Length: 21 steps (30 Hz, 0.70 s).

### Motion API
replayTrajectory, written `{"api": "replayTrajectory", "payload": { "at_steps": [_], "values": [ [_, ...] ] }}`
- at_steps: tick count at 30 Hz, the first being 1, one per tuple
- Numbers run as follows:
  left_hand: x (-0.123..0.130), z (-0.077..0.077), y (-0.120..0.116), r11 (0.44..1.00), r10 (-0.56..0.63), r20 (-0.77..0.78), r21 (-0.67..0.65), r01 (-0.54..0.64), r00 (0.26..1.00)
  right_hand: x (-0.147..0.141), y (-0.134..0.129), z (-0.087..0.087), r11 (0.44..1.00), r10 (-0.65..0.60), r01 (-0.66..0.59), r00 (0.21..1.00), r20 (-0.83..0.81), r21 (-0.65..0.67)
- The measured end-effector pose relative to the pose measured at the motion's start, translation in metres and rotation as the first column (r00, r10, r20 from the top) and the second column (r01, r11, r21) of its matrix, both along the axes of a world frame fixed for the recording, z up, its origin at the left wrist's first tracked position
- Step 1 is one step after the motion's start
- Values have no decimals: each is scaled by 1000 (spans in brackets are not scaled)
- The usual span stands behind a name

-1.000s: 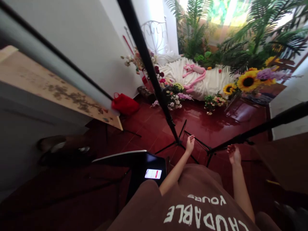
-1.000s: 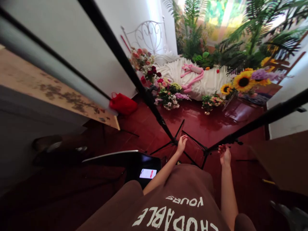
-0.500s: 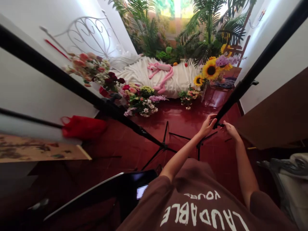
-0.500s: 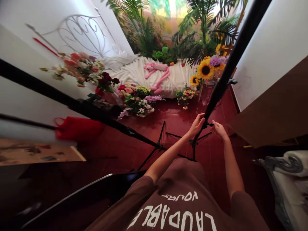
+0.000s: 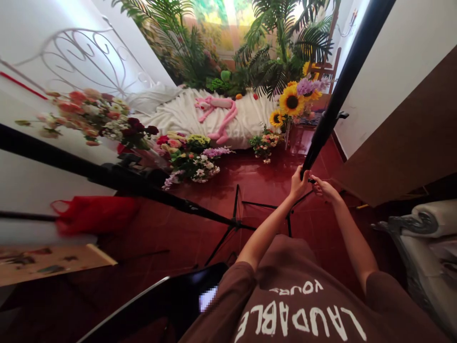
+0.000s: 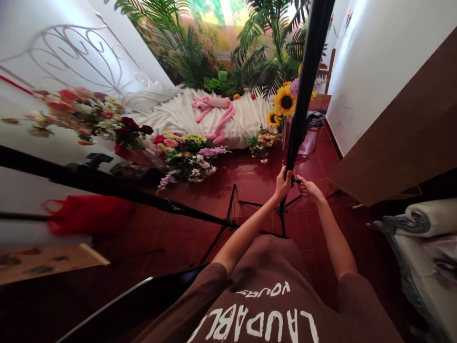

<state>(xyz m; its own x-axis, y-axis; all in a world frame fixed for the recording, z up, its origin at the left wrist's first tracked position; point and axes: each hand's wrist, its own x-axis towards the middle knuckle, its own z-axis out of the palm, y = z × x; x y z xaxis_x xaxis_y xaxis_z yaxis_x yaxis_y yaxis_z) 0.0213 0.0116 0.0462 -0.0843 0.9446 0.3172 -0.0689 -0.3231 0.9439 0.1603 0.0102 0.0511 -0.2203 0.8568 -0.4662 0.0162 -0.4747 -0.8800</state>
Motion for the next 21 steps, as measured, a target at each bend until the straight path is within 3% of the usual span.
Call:
{"api": "replayTrajectory", "payload": {
  "at_steps": [5,9,12,16,18,21],
  "values": [
    [7,-2,-1,996,84,-44,-2,-84,995,4,-4,-5,980,30,-35,999,25,196],
    [8,-3,0,995,100,-62,-8,-100,993,8,-7,-10,885,9,-84,987,163,457],
    [8,-5,0,995,97,-41,5,-97,994,13,-8,-20,724,-139,-144,927,347,675],
    [9,-5,-1,996,86,-42,12,-86,995,19,-15,-25,457,-513,-250,710,482,854],
    [8,-5,-1,997,78,-58,-6,-78,995,14,-19,-10,349,-643,-226,648,408,909],
    [8,-4,-2,997,69,-72,-20,-70,995,-7,-21,38,188,-694,-74,696,185,979]
  ]
}}
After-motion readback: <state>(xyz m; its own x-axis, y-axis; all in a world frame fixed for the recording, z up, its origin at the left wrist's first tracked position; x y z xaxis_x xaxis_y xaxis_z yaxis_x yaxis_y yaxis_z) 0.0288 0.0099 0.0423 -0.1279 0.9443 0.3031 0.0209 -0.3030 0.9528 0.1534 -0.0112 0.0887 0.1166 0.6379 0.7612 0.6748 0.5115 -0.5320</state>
